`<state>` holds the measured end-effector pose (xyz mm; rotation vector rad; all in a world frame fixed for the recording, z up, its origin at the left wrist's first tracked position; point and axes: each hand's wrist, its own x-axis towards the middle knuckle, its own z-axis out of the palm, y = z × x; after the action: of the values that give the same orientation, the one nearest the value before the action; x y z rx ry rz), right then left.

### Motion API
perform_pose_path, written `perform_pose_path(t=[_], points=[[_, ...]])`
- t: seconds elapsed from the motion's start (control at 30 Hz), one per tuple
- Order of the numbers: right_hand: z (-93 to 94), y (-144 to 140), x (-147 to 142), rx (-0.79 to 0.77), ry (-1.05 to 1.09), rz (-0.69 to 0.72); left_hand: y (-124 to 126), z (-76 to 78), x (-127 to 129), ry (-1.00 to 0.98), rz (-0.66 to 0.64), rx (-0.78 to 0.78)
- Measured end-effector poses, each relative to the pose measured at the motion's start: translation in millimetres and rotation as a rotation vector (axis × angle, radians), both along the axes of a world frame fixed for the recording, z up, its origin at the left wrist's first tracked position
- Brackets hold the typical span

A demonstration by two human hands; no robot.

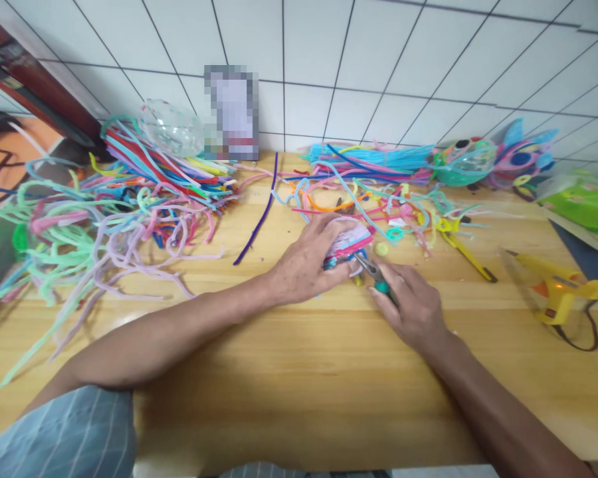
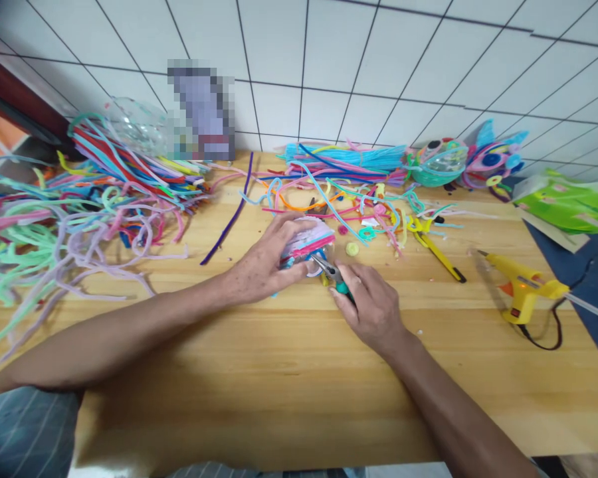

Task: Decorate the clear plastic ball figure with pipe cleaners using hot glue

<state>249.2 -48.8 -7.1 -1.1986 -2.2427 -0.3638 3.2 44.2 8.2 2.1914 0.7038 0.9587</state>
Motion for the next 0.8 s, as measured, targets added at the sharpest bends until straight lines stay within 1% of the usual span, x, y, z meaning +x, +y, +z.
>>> perform_pose_path(t=[0.1,0.27,0.47,0.53,0.63,0.67,0.73,0.8], points=[[-0.3,0,0,-0.024,0.060,-0.004,0,0.1,0,0.004,0.006,-0.006],[2.1,1,-3,-0.017,-0.013,-0.039,0,-0.3,-1,0.015,0.008,-0.017],[0.2,-3,-9,-0.021,-0.036,-0.078,-1,0.5,-1,0.016,0.018,-0.015],[-0.1,-5,-9,-0.052,-0.005,-0.072,-2,1.5,-1,0.026,0.015,-0.016],[1.9,-6,0,-0.102,0.112,-0.080,-3,2.8,-1,0.054,0.028,-0.023],[3.2,-5,5,-0.115,0.146,-0.117,-3,3.1,-1,0.058,0.030,-0.023],[6.2,-5,19,-0.140,0.155,-0.245,-3,3.3,-1,0.052,0.024,-0.021],[7.4,-5,33,-0.165,0.073,-0.393,-3,3.2,-1,0.047,0.020,-0.027]])
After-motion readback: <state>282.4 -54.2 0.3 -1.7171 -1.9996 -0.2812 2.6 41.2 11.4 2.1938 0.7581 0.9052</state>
